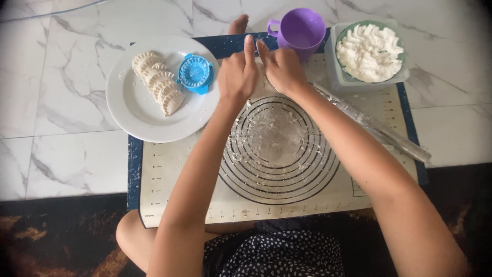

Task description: Kneading, rolling, and shaping dough on a silicone mat to prepare dumplings.

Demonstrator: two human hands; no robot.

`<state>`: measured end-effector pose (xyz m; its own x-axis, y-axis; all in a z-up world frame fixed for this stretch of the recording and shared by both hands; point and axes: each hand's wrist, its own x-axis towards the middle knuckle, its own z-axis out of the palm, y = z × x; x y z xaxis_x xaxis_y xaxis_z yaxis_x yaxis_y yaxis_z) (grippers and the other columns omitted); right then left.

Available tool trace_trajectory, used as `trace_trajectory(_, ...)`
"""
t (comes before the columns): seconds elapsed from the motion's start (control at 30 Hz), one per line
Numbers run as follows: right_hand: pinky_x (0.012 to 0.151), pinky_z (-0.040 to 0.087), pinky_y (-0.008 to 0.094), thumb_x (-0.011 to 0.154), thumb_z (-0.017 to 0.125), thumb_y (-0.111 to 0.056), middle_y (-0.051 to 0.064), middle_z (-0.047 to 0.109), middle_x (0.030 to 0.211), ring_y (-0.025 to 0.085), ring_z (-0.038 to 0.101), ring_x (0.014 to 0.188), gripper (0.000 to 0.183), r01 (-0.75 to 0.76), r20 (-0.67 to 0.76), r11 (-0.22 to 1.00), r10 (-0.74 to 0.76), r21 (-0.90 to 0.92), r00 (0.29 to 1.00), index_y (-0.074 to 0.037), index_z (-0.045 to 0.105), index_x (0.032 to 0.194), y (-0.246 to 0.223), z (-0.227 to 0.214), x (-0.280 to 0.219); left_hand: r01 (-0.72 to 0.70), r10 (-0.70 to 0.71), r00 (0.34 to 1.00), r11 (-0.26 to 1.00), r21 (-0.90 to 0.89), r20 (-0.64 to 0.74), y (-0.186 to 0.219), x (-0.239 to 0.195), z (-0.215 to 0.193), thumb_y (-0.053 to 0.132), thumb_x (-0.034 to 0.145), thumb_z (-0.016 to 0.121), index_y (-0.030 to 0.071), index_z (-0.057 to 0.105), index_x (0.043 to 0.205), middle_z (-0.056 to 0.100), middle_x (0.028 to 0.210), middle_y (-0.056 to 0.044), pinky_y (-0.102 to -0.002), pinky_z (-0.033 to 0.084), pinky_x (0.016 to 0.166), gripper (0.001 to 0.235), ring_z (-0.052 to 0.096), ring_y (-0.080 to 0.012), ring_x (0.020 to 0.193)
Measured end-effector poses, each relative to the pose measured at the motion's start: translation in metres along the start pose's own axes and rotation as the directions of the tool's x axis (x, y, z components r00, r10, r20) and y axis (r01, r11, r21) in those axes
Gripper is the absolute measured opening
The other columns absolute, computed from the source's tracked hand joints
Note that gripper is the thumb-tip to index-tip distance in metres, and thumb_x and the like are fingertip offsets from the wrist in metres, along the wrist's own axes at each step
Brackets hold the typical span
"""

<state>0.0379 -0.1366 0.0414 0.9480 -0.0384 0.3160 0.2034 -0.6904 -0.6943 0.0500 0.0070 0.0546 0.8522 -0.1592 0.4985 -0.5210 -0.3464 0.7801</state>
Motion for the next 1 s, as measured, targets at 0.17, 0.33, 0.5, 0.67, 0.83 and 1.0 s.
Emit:
trace_trajectory(0.17,0.052,0.044,0.036,0.104,0.056,-0.009,0.013,0.062,0.061,0.024,0.057,0.054,0.038,0.294,0.145,0.950,-0.278,-0.101,0.950,-0.001,0.062,0.068,-0.026,-0.029,-0.041,-0.248,0.230,0.966,0.954,0.171,0.118,-0.007,-0.027,-0.021,0.041,0.105,0.032,0.007,0.066,0.089,0.066,0.075,-0.013,-0.041,0.047,0.058,0.050,0.062,-0.0289,0.063)
trace_trajectory(0.33,0.075,0.056,0.045,0.094,0.071,-0.021,0.015,0.065,0.086,0.034,0.068,0.082,0.016,0.604,0.120,0.712,-0.606,-0.358,0.786,-0.006,0.068,0.088,-0.039,-0.041,-0.081,-0.250,0.218,0.960,0.949,0.191,0.174,-0.010,-0.061,-0.025,0.046,0.102,0.038,0.016,0.064,0.120,0.063,0.105,-0.006,-0.040,0.052,0.088,0.044,0.067,-0.0301,0.100)
trace_trajectory(0.5,0.083,0.054,0.053,0.092,0.051,-0.015,0.020,0.064,0.103,0.041,0.067,0.096,0.028,0.486,0.090,0.795,-0.489,-0.363,0.867,-0.001,0.055,0.116,-0.022,-0.014,-0.073,-0.168,0.108,0.983,0.855,0.491,0.148,-0.013,-0.072,-0.003,0.055,0.101,0.029,0.005,0.055,0.129,0.065,0.105,-0.017,-0.049,0.049,0.091,0.063,0.066,-0.0378,0.107)
trace_trajectory(0.67,0.077,0.053,0.045,0.096,0.056,-0.033,0.009,0.062,0.089,0.032,0.068,0.088,0.025,0.388,0.012,0.708,-0.472,-0.591,0.881,-0.010,0.062,0.100,0.012,0.033,-0.062,-0.296,0.239,0.955,0.730,0.616,0.175,-0.042,-0.080,0.006,0.070,0.098,0.029,0.009,0.068,0.101,0.069,0.095,-0.015,-0.047,0.050,0.087,0.073,0.068,-0.0361,0.102)
trace_trajectory(0.83,0.071,0.050,0.043,0.105,0.052,-0.034,0.005,0.059,0.075,0.027,0.066,0.077,0.030,0.328,0.021,0.761,-0.383,-0.560,0.924,-0.011,0.064,0.090,0.015,0.040,-0.052,-0.252,0.233,0.966,0.735,0.629,0.114,-0.063,-0.077,0.013,0.075,0.096,0.029,0.012,0.062,0.094,0.069,0.083,-0.012,-0.044,0.053,0.077,0.071,0.072,-0.0345,0.088)
trace_trajectory(1.0,0.071,0.049,0.047,0.105,0.038,-0.040,0.007,0.065,0.076,0.032,0.069,0.083,0.041,0.337,0.079,0.782,-0.349,-0.525,0.934,-0.013,0.066,0.090,0.016,0.036,-0.047,-0.193,0.183,0.980,0.795,0.575,0.075,-0.055,-0.067,0.007,0.065,0.100,0.031,0.017,0.060,0.088,0.064,0.075,-0.006,-0.040,0.052,0.072,0.057,0.070,-0.0309,0.081)
